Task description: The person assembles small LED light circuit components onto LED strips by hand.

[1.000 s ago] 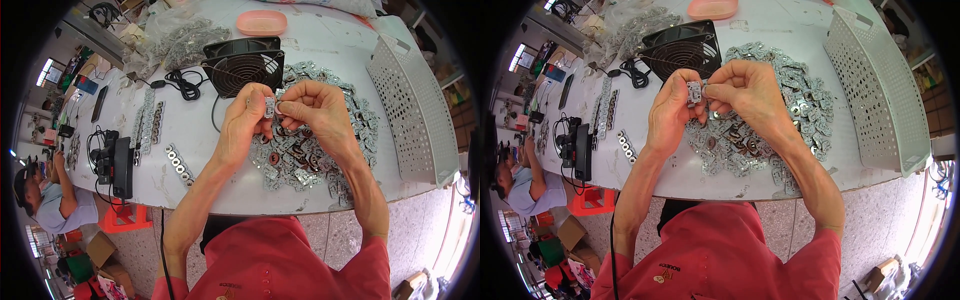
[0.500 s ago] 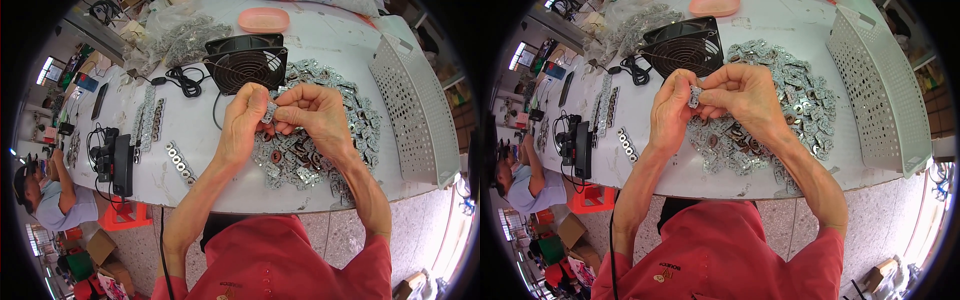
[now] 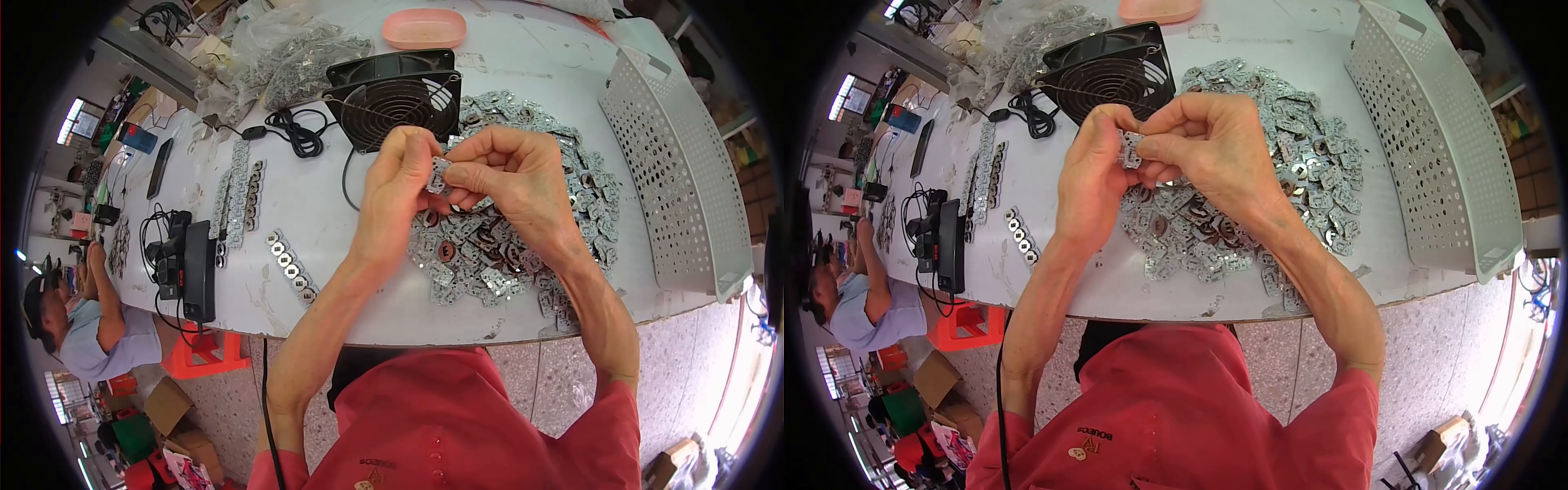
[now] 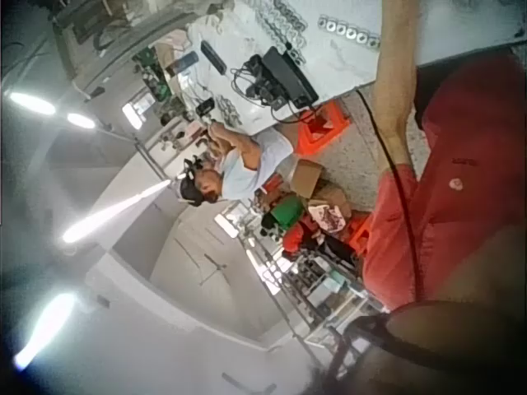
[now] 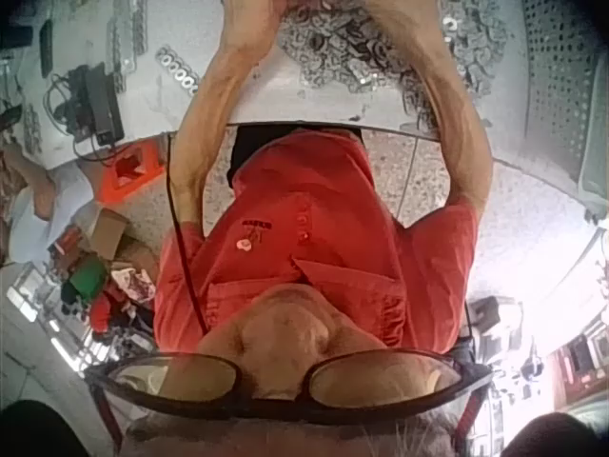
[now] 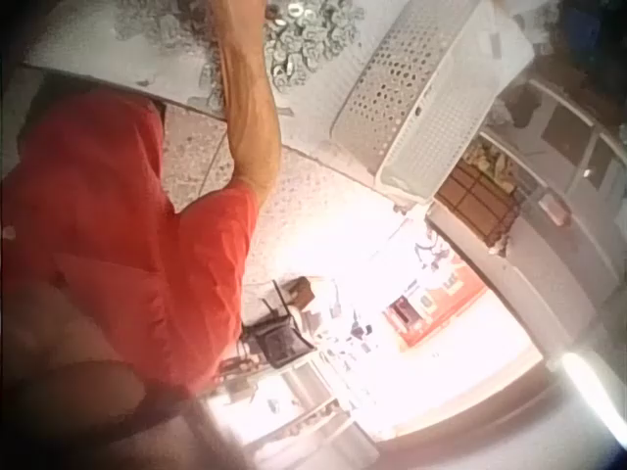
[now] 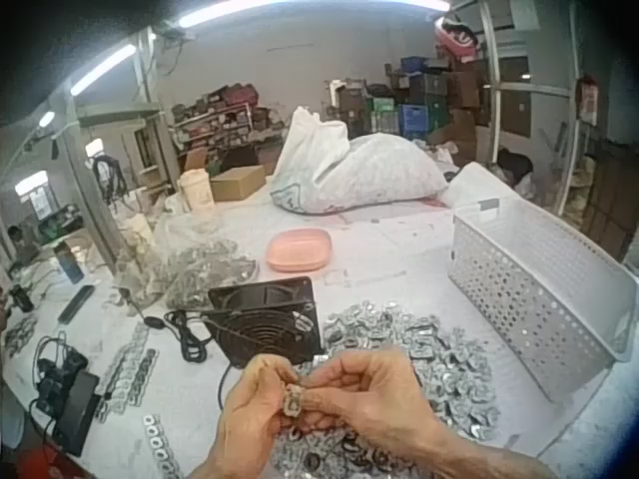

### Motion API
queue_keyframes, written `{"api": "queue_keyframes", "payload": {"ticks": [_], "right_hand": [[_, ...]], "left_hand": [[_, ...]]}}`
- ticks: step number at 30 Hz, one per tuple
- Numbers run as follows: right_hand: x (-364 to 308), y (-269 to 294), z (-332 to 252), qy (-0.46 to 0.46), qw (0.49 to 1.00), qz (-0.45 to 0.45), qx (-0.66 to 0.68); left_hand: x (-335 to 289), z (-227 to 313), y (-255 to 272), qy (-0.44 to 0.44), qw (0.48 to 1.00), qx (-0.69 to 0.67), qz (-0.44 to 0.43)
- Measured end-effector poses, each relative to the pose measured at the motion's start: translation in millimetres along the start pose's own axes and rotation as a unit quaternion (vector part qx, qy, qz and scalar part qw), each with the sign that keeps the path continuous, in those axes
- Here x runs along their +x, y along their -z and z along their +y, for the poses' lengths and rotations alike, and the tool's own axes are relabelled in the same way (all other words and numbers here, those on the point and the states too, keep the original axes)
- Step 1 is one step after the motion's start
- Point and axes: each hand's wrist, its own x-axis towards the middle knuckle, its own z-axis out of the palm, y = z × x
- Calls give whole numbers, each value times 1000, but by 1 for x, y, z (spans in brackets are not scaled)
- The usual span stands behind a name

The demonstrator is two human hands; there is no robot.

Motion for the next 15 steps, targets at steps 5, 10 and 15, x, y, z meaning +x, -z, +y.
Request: {"api": "queue_keyframes", "payload": {"ticks": [5,10,15], "right_hand": [[3,8,-1,10,998,0,-70],[5,5,3,-5,998,-16,-59],[4,6,5,-38,998,-37,-43]], "left_hand": [[2,6,21,-49,995,75,-41],[-2,10,21,-41,997,64,2],[-1,6,25,30,999,-27,-6]]}}
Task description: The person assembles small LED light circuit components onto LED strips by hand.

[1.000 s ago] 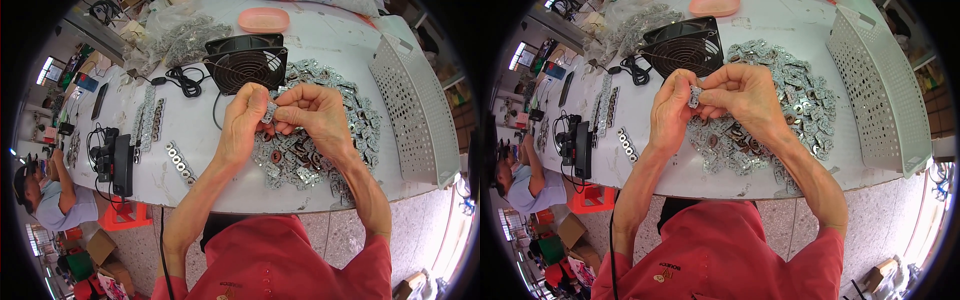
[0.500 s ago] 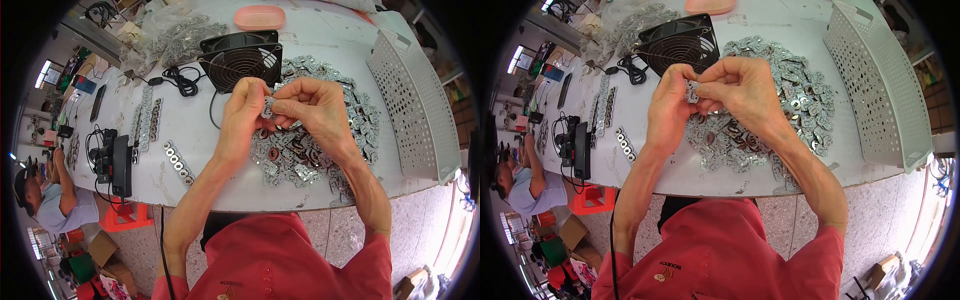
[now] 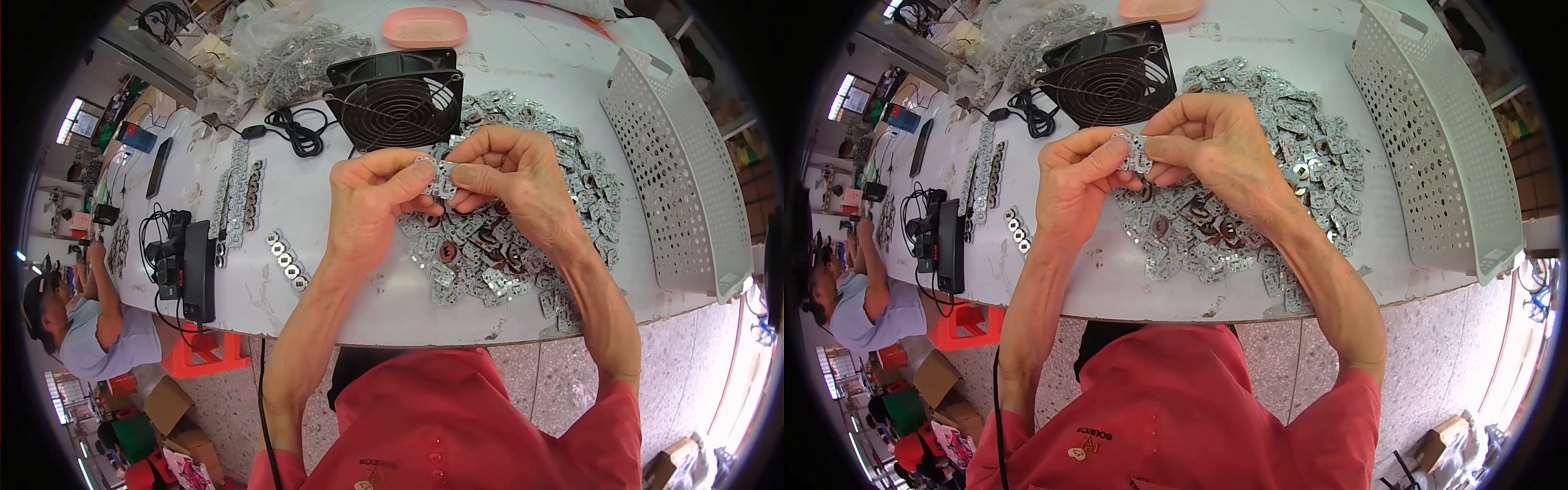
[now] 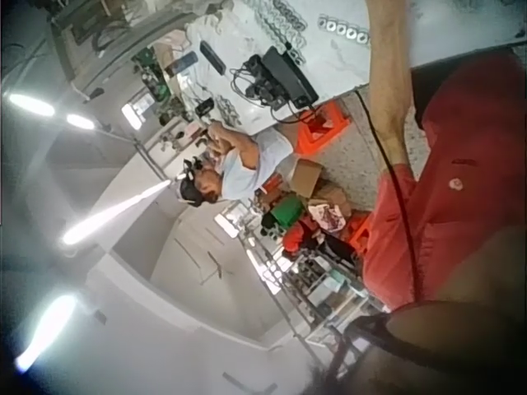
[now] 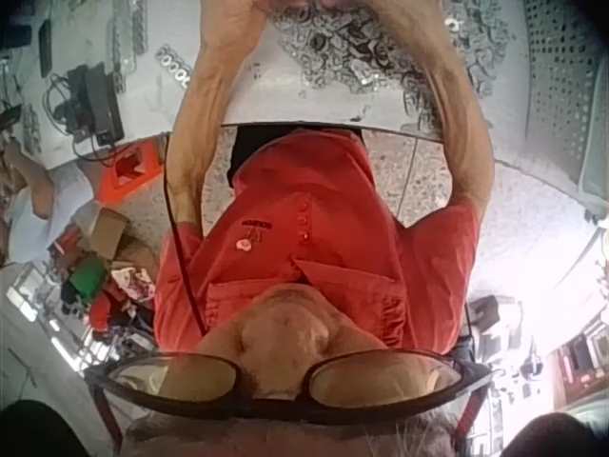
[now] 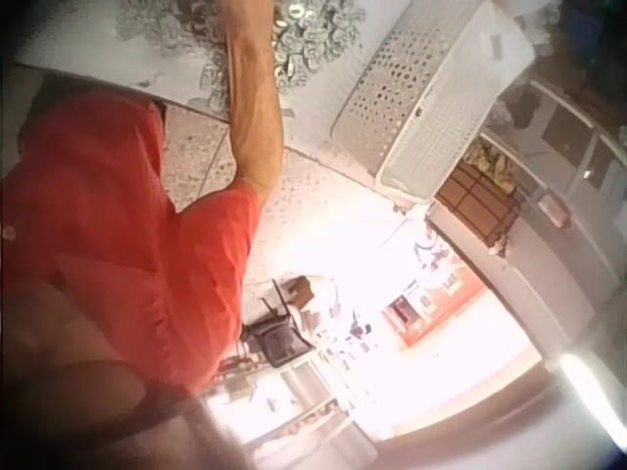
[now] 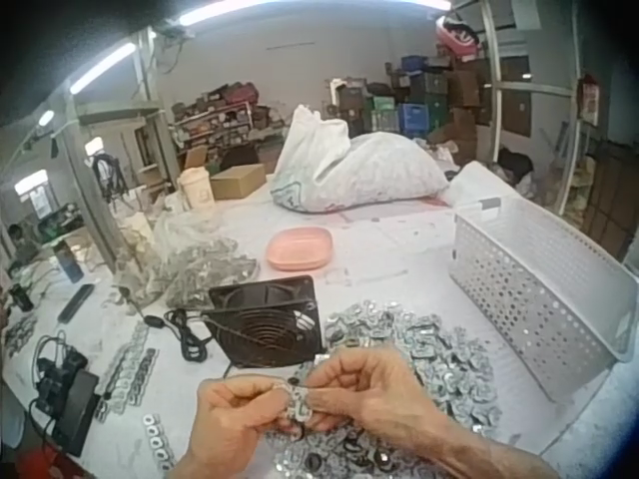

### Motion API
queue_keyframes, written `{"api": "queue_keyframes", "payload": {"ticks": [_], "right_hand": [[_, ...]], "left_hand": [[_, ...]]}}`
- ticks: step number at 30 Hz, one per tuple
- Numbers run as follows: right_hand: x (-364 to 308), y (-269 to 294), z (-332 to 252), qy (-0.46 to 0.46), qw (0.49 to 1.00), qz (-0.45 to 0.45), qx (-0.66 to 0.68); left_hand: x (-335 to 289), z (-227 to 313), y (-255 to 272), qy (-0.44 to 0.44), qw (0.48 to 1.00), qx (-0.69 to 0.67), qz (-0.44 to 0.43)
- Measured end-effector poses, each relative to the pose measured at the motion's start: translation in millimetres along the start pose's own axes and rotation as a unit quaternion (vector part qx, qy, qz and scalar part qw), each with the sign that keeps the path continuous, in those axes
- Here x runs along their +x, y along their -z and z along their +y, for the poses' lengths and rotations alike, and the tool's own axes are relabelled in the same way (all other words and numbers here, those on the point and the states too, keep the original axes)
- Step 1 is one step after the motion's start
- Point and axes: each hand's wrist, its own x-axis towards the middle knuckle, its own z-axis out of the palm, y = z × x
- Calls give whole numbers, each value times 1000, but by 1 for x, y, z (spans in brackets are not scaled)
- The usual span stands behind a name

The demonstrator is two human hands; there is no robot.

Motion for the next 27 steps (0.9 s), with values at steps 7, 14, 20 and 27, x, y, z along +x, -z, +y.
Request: {"api": "queue_keyframes", "payload": {"ticks": [7,14,20,27], "right_hand": [[1,1,1,-3,996,-1,86],[2,3,-1,-20,999,29,25],[5,1,1,-33,999,29,0],[10,-3,0,-41,998,35,-23]], "left_hand": [[3,2,0,40,993,-101,-47],[3,-1,0,-20,998,49,-31],[5,-6,2,-125,981,143,-30],[10,-15,9,-249,924,290,0]]}}
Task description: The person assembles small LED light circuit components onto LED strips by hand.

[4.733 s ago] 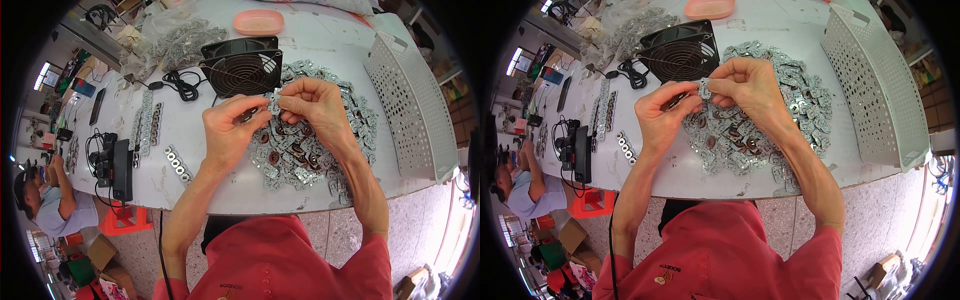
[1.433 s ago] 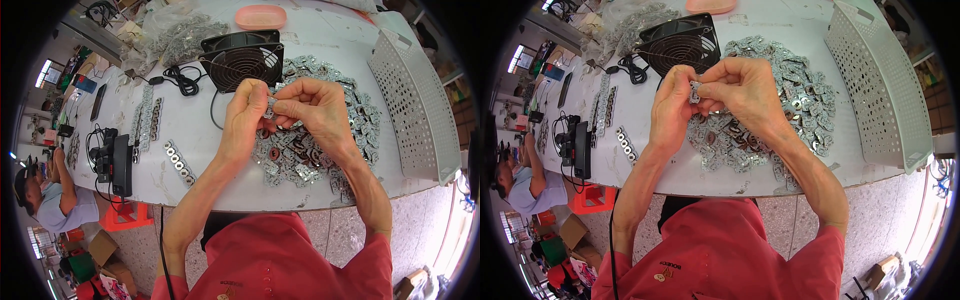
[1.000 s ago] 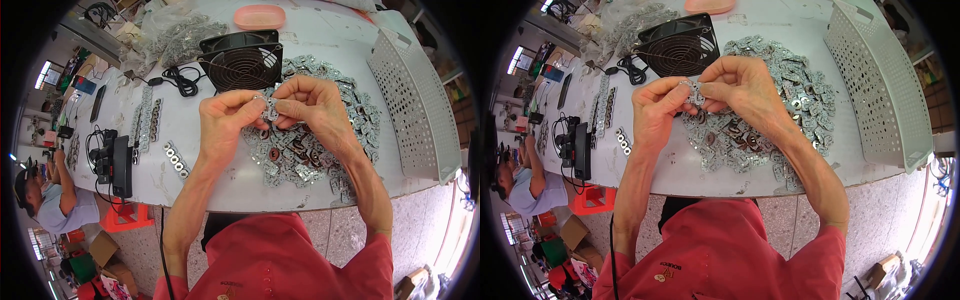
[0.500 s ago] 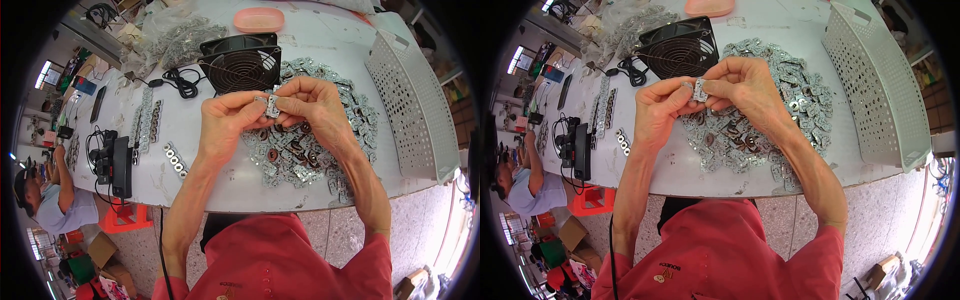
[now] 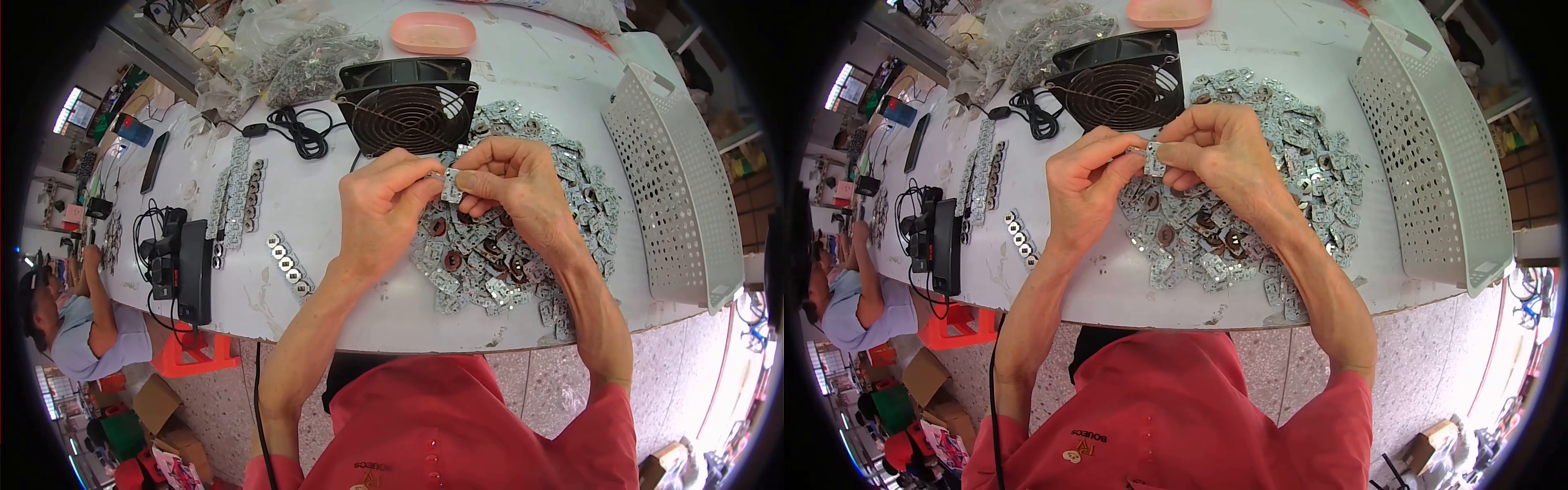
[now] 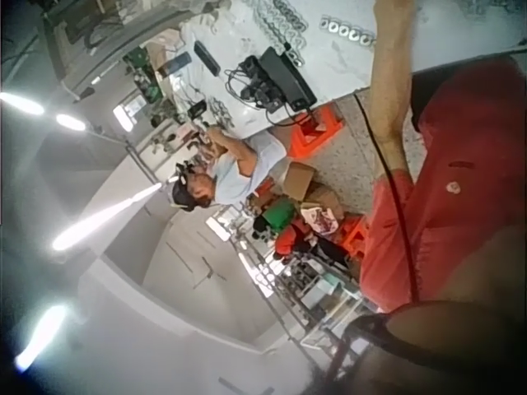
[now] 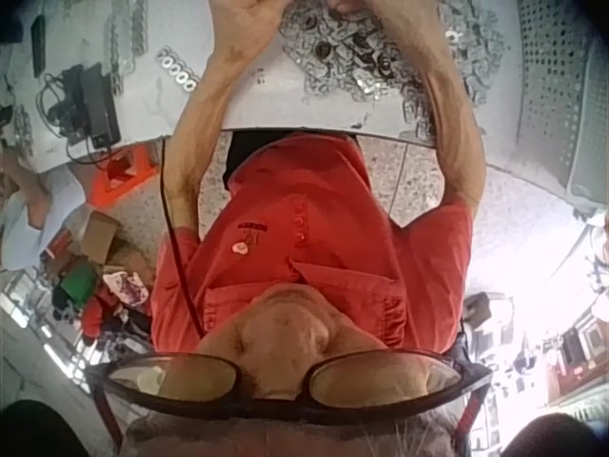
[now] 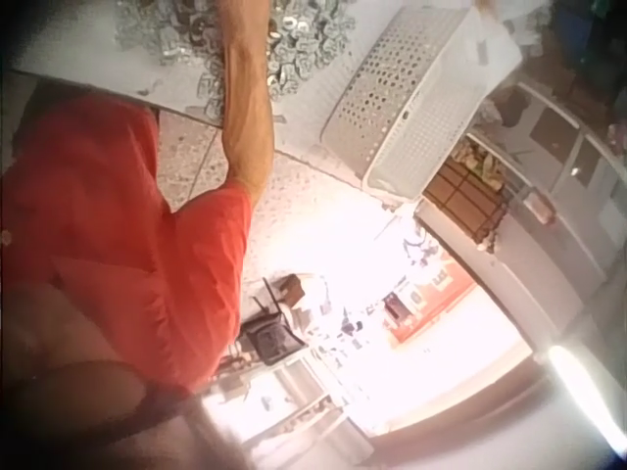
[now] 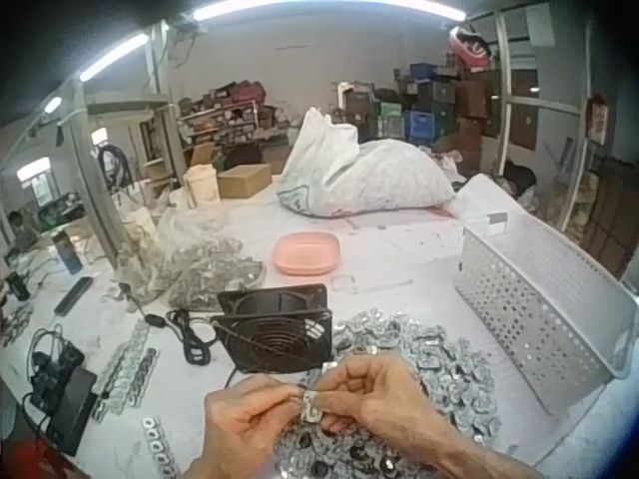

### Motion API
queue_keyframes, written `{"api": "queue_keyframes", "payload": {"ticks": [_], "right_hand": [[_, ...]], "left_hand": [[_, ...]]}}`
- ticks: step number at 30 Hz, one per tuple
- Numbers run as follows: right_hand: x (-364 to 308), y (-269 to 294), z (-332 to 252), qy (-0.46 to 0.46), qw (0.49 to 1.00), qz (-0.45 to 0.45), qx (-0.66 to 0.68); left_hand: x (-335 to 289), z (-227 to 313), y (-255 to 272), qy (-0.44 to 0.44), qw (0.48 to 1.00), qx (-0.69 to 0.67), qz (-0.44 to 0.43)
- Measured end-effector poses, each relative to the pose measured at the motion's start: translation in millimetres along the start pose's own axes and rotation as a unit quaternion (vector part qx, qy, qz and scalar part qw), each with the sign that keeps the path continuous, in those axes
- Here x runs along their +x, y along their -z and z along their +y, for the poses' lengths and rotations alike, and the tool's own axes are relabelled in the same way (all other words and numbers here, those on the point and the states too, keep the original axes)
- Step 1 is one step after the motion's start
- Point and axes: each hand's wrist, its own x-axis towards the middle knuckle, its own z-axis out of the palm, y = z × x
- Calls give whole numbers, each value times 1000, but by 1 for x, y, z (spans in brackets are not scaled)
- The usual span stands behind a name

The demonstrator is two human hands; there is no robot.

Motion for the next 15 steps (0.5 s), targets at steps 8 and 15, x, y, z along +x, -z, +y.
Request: {"api": "queue_keyframes", "payload": {"ticks": [8,15], "right_hand": [[6,-1,4,3,1000,-8,3],[5,0,4,16,1000,-3,11]], "left_hand": [[1,-6,0,-6,1000,4,15],[1,-3,0,20,999,-31,14]]}}
